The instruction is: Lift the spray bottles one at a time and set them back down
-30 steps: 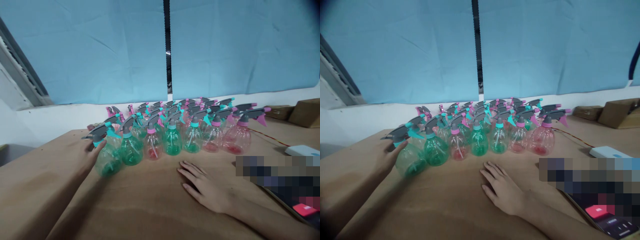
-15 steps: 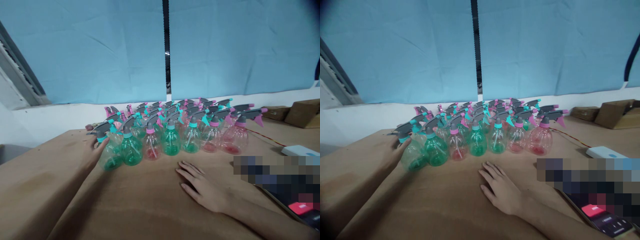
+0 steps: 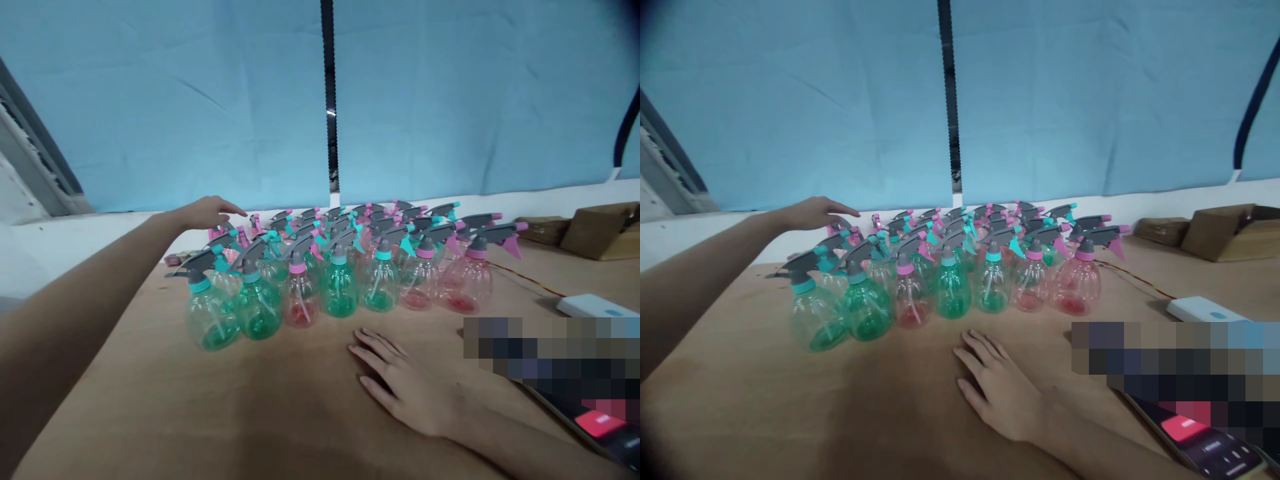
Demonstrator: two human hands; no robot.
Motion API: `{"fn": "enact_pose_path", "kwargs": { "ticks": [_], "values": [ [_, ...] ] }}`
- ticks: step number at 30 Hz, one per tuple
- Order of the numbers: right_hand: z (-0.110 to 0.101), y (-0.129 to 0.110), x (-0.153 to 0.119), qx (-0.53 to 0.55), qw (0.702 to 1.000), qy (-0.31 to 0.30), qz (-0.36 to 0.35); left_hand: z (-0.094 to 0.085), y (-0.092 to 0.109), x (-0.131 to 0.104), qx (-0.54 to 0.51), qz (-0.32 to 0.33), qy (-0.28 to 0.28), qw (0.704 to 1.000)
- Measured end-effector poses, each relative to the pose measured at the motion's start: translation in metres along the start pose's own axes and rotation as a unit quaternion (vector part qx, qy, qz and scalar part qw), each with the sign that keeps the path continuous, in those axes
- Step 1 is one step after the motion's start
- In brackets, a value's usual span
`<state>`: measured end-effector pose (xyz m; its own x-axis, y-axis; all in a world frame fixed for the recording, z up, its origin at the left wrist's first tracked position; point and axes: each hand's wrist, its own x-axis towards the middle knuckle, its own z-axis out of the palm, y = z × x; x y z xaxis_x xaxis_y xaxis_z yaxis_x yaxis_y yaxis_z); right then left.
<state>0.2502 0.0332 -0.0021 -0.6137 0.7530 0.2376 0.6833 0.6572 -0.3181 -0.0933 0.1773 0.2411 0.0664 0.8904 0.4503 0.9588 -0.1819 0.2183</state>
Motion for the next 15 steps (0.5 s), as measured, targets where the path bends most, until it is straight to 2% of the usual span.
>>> {"fn": "enact_pose_path", "kwargs": {
  "ticks": [3, 5, 7, 9, 15],
  "values": [
    [-0.002, -0.001, 0.0, 0.005, 1.0, 0.006, -0.001, 0.01, -0.011, 0.031, 0.041, 0.026, -0.16, 0.986],
    [-0.002, -0.002, 0.001, 0.007, 1.0, 0.011, 0.0, 0.018, -0.025, 0.046, 0.104, 0.055, -0.228, 0.967],
    [-0.003, -0.003, 0.001, 0.008, 1.0, 0.01, 0.003, 0.025, -0.038, 0.058, 0.15, 0.081, -0.245, 0.955],
    [-0.003, -0.003, 0.001, 0.01, 1.0, 0.006, 0.004, 0.03, -0.047, 0.067, 0.16, 0.088, -0.235, 0.955],
    [-0.003, -0.002, 0.002, 0.011, 1.0, 0.005, 0.002, 0.039, -0.048, 0.078, 0.16, 0.071, -0.236, 0.956]
  ]
}}
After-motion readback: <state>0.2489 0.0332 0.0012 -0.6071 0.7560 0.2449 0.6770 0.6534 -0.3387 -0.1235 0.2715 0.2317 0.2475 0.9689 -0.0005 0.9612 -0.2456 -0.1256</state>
